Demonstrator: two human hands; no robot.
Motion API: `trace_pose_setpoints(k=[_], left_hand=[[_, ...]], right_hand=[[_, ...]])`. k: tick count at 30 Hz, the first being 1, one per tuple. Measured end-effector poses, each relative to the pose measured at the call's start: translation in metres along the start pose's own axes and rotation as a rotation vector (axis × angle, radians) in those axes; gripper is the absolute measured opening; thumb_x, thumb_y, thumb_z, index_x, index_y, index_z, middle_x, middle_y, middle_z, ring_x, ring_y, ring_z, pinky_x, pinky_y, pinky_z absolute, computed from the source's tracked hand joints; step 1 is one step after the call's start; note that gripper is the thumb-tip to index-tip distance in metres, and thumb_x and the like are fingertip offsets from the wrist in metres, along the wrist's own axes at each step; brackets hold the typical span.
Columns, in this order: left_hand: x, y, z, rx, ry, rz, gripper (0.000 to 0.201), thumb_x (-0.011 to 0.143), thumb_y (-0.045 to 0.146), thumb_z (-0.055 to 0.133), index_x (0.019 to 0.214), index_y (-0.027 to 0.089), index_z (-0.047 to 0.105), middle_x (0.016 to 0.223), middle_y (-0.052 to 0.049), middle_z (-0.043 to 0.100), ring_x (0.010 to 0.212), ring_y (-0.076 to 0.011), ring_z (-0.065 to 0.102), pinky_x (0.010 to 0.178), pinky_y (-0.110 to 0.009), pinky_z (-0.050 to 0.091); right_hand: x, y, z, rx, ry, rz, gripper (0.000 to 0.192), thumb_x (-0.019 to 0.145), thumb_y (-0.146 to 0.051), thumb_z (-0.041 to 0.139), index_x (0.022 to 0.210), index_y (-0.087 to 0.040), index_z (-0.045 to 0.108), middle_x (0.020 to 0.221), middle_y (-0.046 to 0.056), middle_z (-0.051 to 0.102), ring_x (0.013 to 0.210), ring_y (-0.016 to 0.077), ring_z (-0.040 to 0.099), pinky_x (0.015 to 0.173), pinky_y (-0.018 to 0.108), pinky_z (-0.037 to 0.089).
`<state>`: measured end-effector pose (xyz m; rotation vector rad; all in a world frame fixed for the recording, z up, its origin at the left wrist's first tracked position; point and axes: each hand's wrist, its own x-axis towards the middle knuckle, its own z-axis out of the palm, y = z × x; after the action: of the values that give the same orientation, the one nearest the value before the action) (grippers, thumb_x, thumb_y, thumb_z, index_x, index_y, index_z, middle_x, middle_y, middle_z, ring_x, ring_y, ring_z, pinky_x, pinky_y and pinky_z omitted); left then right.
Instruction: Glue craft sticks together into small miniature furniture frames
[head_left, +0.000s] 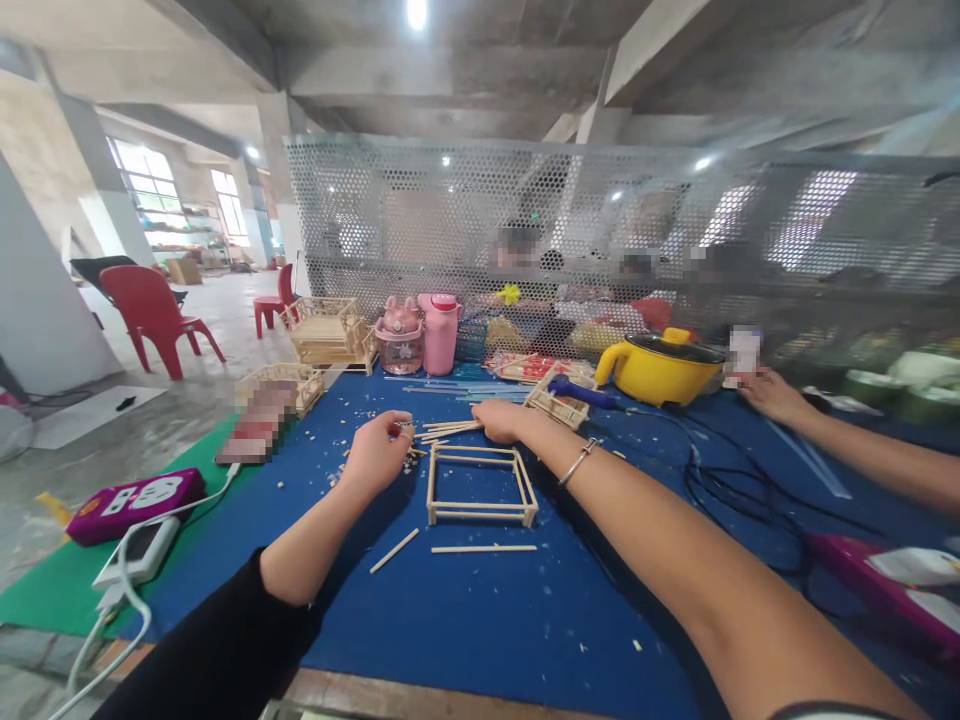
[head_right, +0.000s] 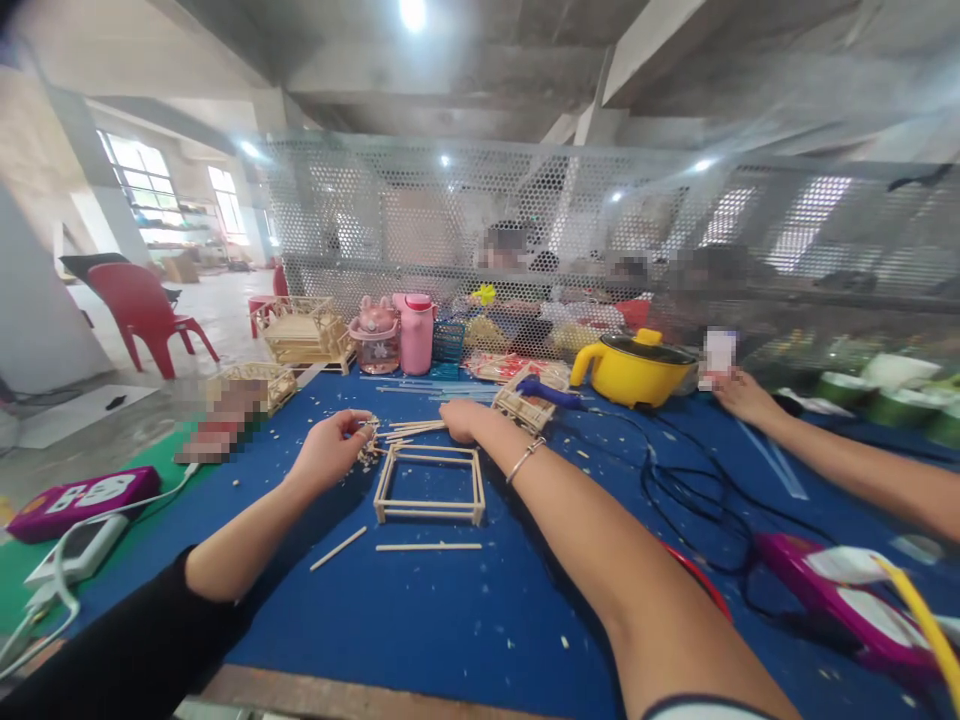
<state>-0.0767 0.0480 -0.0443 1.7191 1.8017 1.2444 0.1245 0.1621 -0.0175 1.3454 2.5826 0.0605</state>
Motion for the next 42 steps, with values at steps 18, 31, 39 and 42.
trace_pose_setpoints(k=[18,31,39,42], left_hand=[[-0.018,0.023,-0.006,-0.275,0.229,0.175,0.039,0.084,0.04,0.046,0.112,0.016,0.059,0.087,-0.006,0.067,0.077,-0.0164,0.06,0.069,-0.027,0.047],[-0.089,0.112,0.046,-0.937,-0.462,-0.034,0.044,0.078,0.06,0.048,0.084,0.017,0.055,0.072,-0.001,0.059,0.056,-0.0096,0.055,0.054,-0.024,0.049],[-0.085,0.096,0.03,-0.747,-0.621,0.035,0.035,0.072,0.049,0.061,0.075,0.014,0.058,0.065,0.0,0.061,0.042,-0.0045,0.049,0.039,-0.016,0.038],[-0.083,0.084,0.021,-0.764,-0.73,0.006,0.034,0.076,0.047,0.057,0.073,0.013,0.059,0.065,-0.003,0.064,0.04,-0.0054,0.049,0.036,-0.017,0.036]], right_hand=[[-0.115,-0.017,-0.031,1.6,0.956,-0.116,0.021,0.088,-0.038,0.042,0.074,-0.022,0.042,0.059,-0.005,0.042,0.055,0.0103,0.048,0.061,0.025,0.048],[-0.142,-0.066,-0.002,2.125,0.876,-0.158,0.024,0.075,-0.042,0.065,0.086,-0.021,0.061,0.103,0.005,0.068,0.099,0.019,0.06,0.068,0.028,0.051],[-0.15,-0.065,0.001,1.988,0.714,-0.197,0.024,0.064,-0.035,0.073,0.073,-0.018,0.059,0.069,-0.001,0.06,0.059,0.0103,0.053,0.05,0.022,0.042],[-0.152,-0.063,0.0,1.951,0.689,-0.206,0.023,0.064,-0.03,0.072,0.064,-0.018,0.052,0.054,-0.005,0.05,0.047,0.007,0.045,0.044,0.019,0.037]])
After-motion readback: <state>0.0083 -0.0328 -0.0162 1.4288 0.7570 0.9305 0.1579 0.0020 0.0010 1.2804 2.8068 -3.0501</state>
